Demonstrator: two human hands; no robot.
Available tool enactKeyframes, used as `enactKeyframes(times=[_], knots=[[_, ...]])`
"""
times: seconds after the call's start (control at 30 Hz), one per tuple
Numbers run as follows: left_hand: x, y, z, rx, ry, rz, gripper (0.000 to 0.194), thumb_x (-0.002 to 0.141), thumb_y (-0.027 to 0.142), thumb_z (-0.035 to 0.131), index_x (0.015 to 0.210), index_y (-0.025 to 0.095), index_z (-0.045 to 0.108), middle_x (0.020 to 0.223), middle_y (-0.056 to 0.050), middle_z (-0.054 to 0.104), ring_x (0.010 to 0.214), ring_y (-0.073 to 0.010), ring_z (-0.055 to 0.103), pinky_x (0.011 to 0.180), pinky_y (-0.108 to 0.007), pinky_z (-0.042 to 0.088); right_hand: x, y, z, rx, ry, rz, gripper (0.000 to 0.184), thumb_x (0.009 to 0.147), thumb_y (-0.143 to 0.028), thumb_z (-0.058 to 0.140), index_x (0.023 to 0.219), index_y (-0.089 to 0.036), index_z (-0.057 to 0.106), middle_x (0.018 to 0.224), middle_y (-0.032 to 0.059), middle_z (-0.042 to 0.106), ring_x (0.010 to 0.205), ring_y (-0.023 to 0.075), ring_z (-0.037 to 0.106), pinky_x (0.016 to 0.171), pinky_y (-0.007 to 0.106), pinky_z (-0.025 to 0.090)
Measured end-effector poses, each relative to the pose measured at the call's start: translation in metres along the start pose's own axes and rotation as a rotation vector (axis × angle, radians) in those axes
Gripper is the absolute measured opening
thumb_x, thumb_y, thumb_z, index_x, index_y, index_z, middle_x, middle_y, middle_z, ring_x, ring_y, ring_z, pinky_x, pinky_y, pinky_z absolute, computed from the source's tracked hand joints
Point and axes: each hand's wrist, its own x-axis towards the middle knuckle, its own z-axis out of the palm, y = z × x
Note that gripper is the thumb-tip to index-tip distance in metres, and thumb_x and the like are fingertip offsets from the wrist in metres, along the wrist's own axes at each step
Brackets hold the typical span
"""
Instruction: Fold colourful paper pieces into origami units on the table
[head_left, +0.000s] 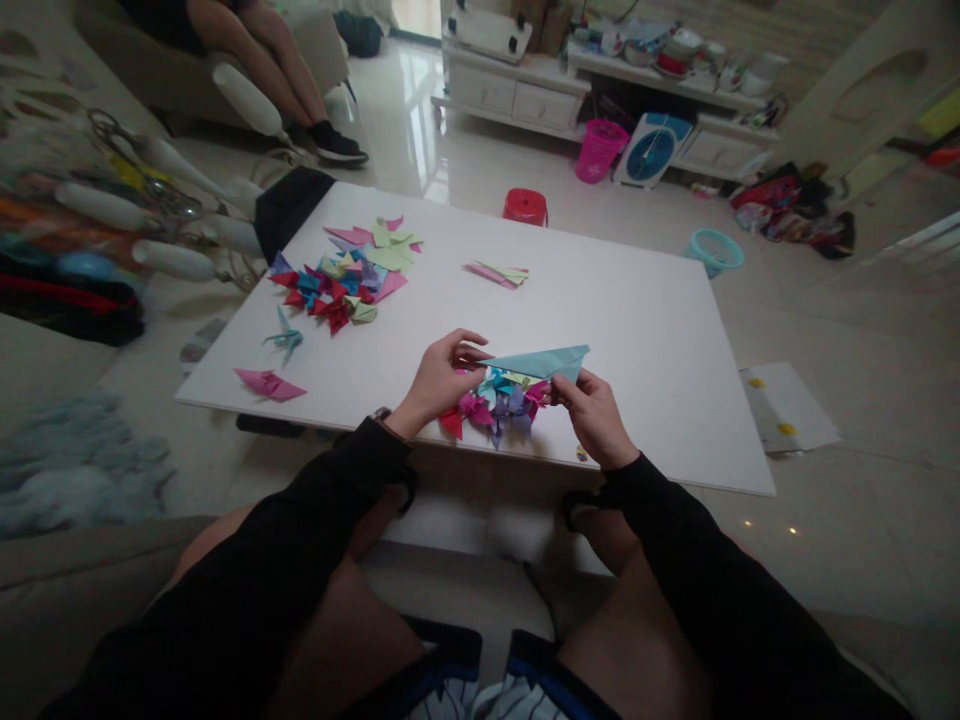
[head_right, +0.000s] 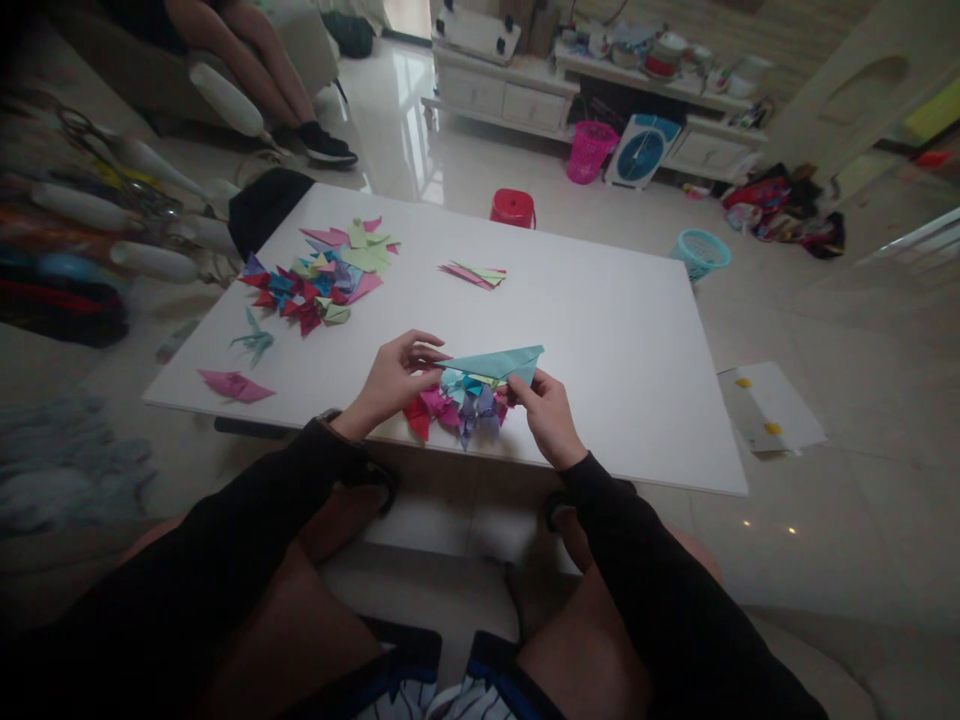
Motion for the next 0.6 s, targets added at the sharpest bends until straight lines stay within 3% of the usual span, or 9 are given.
enactKeyframes(times=[0.1,0.27,0.47,0.6], knots=[[0.003,0.003,-0.001,-0.132,0.027,-0.164,0.034,0.070,0.026,0.082,0.098,0.015,0.066,0.083,-0.008,0.078,0.082,-0.0212,0.076,0.073,-0.031,0.059,0.001,-0.002,-0.001,-0.061,-0.003,-0.048,0.030,0.082,-0.048,0.078,0.079,-0.019,0.070,0.073,0.0013,0.071,0.067,0.0151,0.063,0.068,0.031,0.050],[0.003,0.003,-0.006,-0.157,0.031,-0.269,0.041,0.064,0.032,0.088,0.094,0.016,0.065,0.075,-0.005,0.077,0.070,-0.0186,0.073,0.066,-0.028,0.055,0.004,-0.002,-0.006,-0.112,0.046,-0.114,0.025,0.084,-0.043,0.078,0.081,-0.019,0.074,0.073,0.0007,0.071,0.070,0.0148,0.063,0.071,0.030,0.049],[0.008,-0.003,-0.010,-0.157,-0.015,-0.300,0.044,0.066,0.029,0.086,0.100,0.016,0.062,0.070,-0.005,0.075,0.062,-0.0169,0.069,0.059,-0.026,0.050,0.015,0.006,-0.012,-0.078,0.141,-0.132,0.027,0.078,-0.044,0.084,0.080,-0.019,0.074,0.070,0.0008,0.071,0.065,0.0148,0.064,0.067,0.030,0.051],[0.018,-0.005,-0.015,-0.113,-0.010,-0.284,0.046,0.071,0.030,0.083,0.108,0.016,0.060,0.087,-0.010,0.078,0.074,-0.0185,0.072,0.064,-0.027,0.053,0.034,0.010,-0.013,-0.004,0.223,-0.129,0.033,0.071,-0.044,0.089,0.082,-0.018,0.073,0.071,0.0011,0.072,0.065,0.0152,0.069,0.066,0.029,0.055]])
